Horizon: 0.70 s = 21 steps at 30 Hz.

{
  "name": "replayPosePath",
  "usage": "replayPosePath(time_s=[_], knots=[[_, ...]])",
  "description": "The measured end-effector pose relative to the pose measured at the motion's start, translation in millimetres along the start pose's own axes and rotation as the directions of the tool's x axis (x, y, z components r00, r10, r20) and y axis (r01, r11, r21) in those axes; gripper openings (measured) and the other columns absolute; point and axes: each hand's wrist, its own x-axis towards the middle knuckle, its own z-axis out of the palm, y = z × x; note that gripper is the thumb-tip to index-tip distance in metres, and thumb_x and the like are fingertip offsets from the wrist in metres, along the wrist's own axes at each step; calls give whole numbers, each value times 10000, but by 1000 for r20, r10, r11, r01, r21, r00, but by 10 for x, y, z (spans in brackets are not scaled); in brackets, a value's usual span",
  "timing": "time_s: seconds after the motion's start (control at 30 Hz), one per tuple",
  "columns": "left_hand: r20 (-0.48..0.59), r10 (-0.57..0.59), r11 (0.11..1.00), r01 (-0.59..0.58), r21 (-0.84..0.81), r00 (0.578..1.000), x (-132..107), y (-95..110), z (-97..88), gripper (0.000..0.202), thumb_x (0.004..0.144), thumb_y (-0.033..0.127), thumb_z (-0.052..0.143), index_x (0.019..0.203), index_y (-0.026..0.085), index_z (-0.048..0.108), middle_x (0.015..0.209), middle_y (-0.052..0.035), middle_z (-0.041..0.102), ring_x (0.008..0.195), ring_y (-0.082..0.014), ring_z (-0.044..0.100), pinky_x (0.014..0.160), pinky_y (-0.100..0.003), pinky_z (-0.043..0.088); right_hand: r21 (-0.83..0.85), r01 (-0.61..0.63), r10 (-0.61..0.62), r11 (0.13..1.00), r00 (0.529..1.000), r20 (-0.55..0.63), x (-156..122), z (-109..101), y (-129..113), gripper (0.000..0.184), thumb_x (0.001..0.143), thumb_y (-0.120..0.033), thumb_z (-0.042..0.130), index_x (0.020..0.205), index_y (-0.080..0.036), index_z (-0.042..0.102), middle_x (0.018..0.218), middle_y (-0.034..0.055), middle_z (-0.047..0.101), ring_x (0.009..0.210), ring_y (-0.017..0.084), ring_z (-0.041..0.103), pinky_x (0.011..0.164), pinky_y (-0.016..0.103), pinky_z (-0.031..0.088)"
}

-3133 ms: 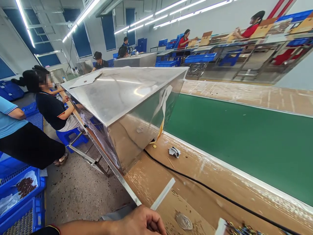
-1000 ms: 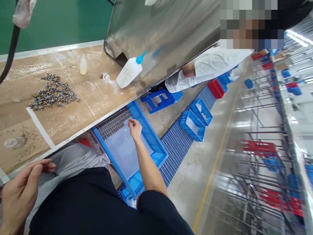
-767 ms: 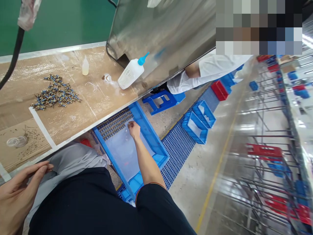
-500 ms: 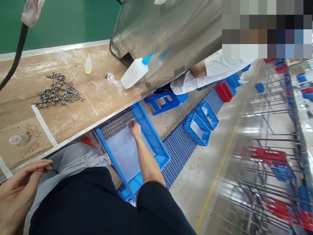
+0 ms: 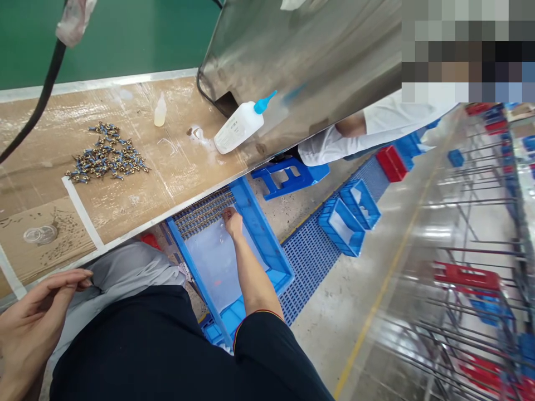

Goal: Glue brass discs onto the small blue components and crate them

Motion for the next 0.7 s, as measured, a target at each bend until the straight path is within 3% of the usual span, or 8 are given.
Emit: replayPosePath(time_s=[0.27,0.37,0.43,0.5,0.57,0.63,0.7], knots=[[-17,-37,999,37,-28,999,18,-4,27,193,1109,413,801,1058,247,887,1155,-35,866,1027,-223,813,996,-324,660,37,-16,19,999,997,-78,-146,-106,-236,349,1131,-489,807,1279,-176,766,1236,67,800,1057,223,796,970,434,713],[17,-2,999,3,-39,1000,3,-18,25,223,1137,397,751,1059,247,896,1136,-44,863,954,-207,808,905,-310,666,78,24,-7,997,978,-210,-325,-208,-462,381,1127,-556,786,1117,-176,763,1027,25,783,908,194,766,919,407,686],[63,17,999,-14,-53,998,-3,-28,17,269,1173,379,683,1080,250,900,1090,-44,859,929,-197,804,879,-298,658,121,76,-29,990,937,-349,-468,-297,-651,511,1139,-668,684,956,-192,720,790,-3,689,767,212,706,860,417,649],[81,15,997,-9,-72,997,-3,-44,12,294,1196,368,639,1123,255,900,1053,-38,857,931,-189,805,885,-287,652,167,161,-62,973,875,-480,-627,-382,-883,635,1138,-789,519,896,-222,674,641,-29,564,658,238,632,781,430,603],[75,-7,994,15,-110,997,-4,-62,14,287,1206,380,630,1198,260,891,1077,-38,866,946,-188,812,899,-284,658,202,272,-119,941,823,-555,-822,-436,-1194,677,1120,-838,455,944,-225,680,636,-34,555,620,233,604,734,412,568],[83,-27,987,40,-156,996,-13,-70,23,287,1209,404,633,1255,259,877,1134,-46,876,966,-192,821,907,-287,669,217,389,-214,895,803,-556,-1050,-435,-1613,637,1108,-822,529,998,-224,720,707,-12,634,653,217,641,741,382,568],[106,-23,983,42,-180,994,-28,-62,25,289,1208,420,643,1256,256,876,1143,-51,879,972,-195,827,906,-287,675,215,530,-393,821,796,-461,-1260,-369,-2137,521,1106,-738,654,998,-243,773,811,16,731,757,218,713,803,368,592]])
